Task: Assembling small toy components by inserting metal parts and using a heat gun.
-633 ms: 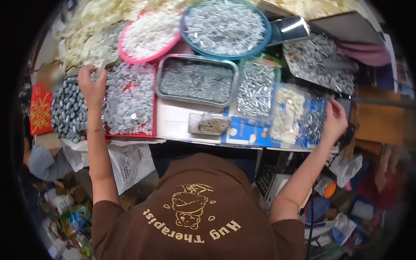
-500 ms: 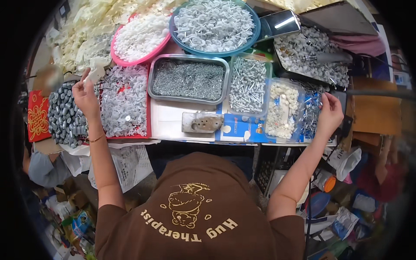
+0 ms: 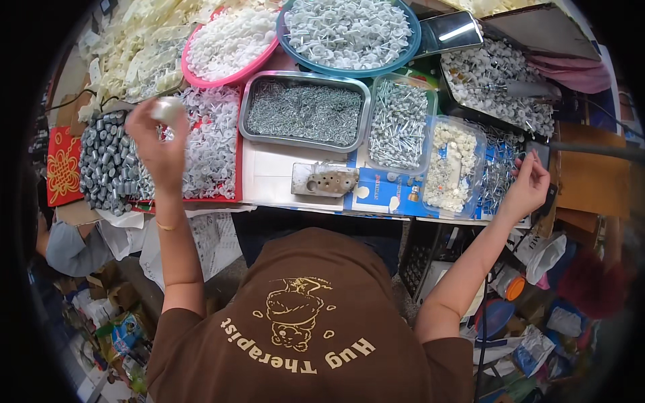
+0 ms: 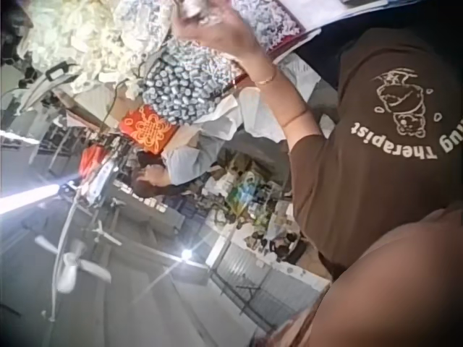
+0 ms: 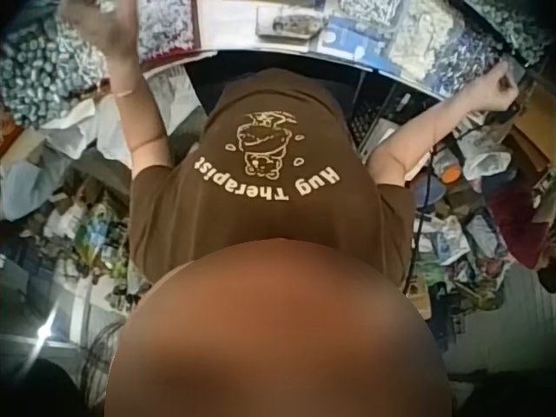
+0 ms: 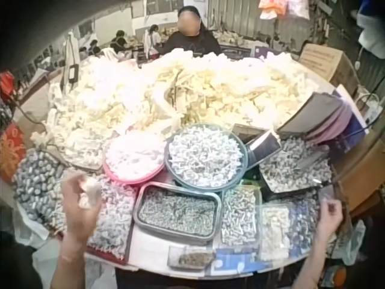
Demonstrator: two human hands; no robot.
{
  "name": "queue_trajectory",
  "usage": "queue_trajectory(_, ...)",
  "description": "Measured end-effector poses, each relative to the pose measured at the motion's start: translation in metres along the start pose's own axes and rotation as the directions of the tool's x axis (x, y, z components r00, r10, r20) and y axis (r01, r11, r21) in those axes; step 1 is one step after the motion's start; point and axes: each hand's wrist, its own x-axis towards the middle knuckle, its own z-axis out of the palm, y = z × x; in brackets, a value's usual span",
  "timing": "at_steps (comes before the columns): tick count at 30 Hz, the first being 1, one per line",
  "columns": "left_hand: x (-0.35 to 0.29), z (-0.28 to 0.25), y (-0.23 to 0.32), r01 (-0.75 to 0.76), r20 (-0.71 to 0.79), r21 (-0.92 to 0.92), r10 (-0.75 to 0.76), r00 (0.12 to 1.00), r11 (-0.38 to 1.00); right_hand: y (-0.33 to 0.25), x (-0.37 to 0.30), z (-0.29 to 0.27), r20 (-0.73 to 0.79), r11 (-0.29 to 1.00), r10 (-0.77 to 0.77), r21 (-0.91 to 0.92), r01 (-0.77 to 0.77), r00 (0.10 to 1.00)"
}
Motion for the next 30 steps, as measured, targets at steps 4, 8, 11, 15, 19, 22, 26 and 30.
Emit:
queue_trajectory(4, -0.043, 0.027, 0.089, -0.259, 0.439, -0.216, 0.331, 0.835, 0.941, -0.012, -0.010, 0.027, 0.063, 0.988, -0.151, 0.029, 0.149, 0.987)
queue_trajectory(8, -0.083, 0.067, 0.136, -0.503, 0.554, -0.189, 0.515, 0.654, 0.843, -0.027, -0.015, 0.024, 0.260, 0.716, -0.194, -0.622, 0.317, 0.946)
queue_trajectory(11, -0.093, 0.070, 0.144, -0.522, 0.588, -0.099, 0.473, 0.656, 0.847, -0.031, -0.017, 0.020, 0.218, 0.744, -0.227, -0.590, 0.313, 0.949)
queue_trajectory(15, -0.104, 0.065, 0.154, -0.343, 0.575, -0.126, 0.350, 0.739, 0.931, -0.075, -0.030, 0.030, 0.166, 0.996, -0.066, -0.050, 0.076, 0.984)
queue_trajectory(19, -0.078, 0.046, 0.141, -0.318, 0.585, -0.164, 0.352, 0.731, 0.934, -0.132, -0.079, 0.048, 0.437, 0.950, -0.003, 0.283, -0.134, 0.899)
queue_trajectory(22, -0.077, 0.052, 0.121, -0.320, 0.689, -0.277, 0.419, 0.592, 0.906, -0.141, -0.118, 0.069, 0.701, 0.887, -0.010, 0.336, -0.318, 0.713)
queue_trajectory(26, -0.072, 0.045, 0.127, -0.288, 0.757, -0.243, 0.366, 0.541, 0.926, -0.141, -0.141, 0.079, 0.753, 0.818, 0.075, 0.329, -0.472, 0.653)
queue_trajectory(30, -0.061, 0.042, 0.125, -0.488, 0.776, -0.232, 0.463, 0.429, 0.841, -0.133, -0.145, 0.084, 0.761, 0.783, 0.087, 0.346, -0.516, 0.642)
